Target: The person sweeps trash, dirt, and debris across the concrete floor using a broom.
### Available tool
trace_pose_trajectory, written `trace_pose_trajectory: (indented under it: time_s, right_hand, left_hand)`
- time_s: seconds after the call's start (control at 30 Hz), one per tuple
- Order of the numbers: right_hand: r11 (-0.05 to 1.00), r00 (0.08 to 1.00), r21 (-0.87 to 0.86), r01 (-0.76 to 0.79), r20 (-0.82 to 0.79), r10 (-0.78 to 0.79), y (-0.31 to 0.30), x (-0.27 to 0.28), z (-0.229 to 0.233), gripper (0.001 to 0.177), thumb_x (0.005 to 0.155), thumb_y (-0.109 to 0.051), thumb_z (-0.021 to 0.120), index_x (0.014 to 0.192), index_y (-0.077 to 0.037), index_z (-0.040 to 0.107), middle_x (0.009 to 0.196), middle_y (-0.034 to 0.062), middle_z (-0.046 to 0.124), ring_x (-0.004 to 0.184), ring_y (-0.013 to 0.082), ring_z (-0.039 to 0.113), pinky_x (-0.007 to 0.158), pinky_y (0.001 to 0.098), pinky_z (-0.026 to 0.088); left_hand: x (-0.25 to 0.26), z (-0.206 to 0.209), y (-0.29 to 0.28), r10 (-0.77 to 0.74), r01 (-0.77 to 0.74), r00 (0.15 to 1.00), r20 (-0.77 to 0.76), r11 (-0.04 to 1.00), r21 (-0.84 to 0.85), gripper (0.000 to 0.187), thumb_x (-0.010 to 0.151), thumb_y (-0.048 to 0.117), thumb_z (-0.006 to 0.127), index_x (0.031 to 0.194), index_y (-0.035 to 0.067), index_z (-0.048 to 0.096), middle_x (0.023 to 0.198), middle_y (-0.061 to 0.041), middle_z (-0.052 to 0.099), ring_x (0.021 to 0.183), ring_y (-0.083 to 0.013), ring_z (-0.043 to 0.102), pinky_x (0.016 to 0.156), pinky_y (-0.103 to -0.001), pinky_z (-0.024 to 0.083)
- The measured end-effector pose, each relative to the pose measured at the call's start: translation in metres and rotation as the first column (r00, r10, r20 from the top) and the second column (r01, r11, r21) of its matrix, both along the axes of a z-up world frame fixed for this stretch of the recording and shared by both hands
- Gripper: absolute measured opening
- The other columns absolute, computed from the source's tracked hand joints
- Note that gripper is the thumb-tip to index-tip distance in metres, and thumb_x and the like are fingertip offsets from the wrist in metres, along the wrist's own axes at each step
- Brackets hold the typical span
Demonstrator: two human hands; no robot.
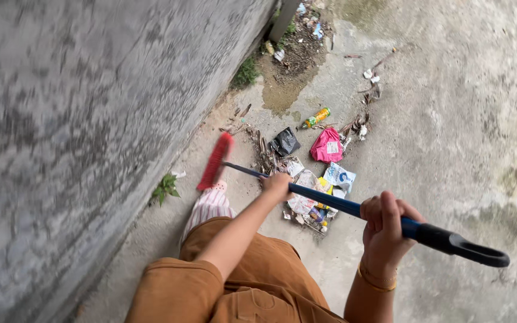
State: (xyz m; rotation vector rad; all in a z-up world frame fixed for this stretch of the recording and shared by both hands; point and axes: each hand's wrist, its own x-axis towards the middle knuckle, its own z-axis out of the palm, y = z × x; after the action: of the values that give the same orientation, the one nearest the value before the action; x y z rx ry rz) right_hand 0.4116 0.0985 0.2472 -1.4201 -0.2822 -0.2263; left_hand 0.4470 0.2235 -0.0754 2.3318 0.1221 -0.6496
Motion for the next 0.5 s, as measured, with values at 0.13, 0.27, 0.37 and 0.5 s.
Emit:
trace_pose_trajectory:
  time_s: [0.13,0.27,0.37,0.5]
  right_hand:
    - [0.999,0.991,-0.037,0.018,0.134,-0.013,-0.021,0.018,0.018,0.05,0.105,-0.005,0.046,0.059,-0.017,0.032,0.046,-0.0079,0.03,0.036,0.0028,0.024,0.035,0.0237,0.017]
    - [0.987,0.993,0.151,0.048,0.097,-0.063,-0.022,0.023,0.024,0.052,0.111,-0.007,0.039,0.061,-0.016,0.03,0.046,-0.0061,0.031,0.038,0.0023,0.026,0.038,0.0221,0.019]
    - [0.979,0.989,0.144,0.142,0.009,-0.145,0.013,0.036,0.002,0.048,0.109,-0.002,0.044,0.062,-0.01,0.033,0.051,-0.0046,0.034,0.042,0.0031,0.029,0.044,0.0239,0.026]
    - [0.96,0.962,-0.053,0.274,0.041,-0.272,0.066,0.03,-0.008,0.044,0.102,0.004,0.054,0.063,-0.007,0.038,0.057,0.0001,0.041,0.05,0.0116,0.04,0.055,0.0346,0.038]
  left_hand:
    - [0.013,0.041,-0.004,-0.033,0.04,0.992,0.124,0.997,-0.06,0.018,0.078,0.03,0.077,0.088,0.016,0.075,0.099,-0.01,0.074,0.1,-0.0332,0.071,0.108,-0.074,0.033]
    - [0.033,0.054,0.02,-0.11,0.112,0.959,0.261,0.994,0.004,0.02,0.076,0.03,0.079,0.088,0.015,0.073,0.096,-0.012,0.075,0.101,-0.0329,0.071,0.111,-0.072,0.033]
    - [0.069,0.023,0.053,-0.112,0.112,0.98,0.163,0.994,0.01,0.021,0.075,0.032,0.08,0.087,0.016,0.073,0.1,-0.011,0.074,0.103,-0.034,0.07,0.104,-0.074,0.037]
    - [0.098,0.0,0.038,-0.175,0.191,0.969,0.172,0.978,-0.082,0.012,0.073,0.025,0.078,0.082,0.017,0.077,0.1,-0.011,0.071,0.104,-0.0373,0.067,0.093,-0.08,0.036]
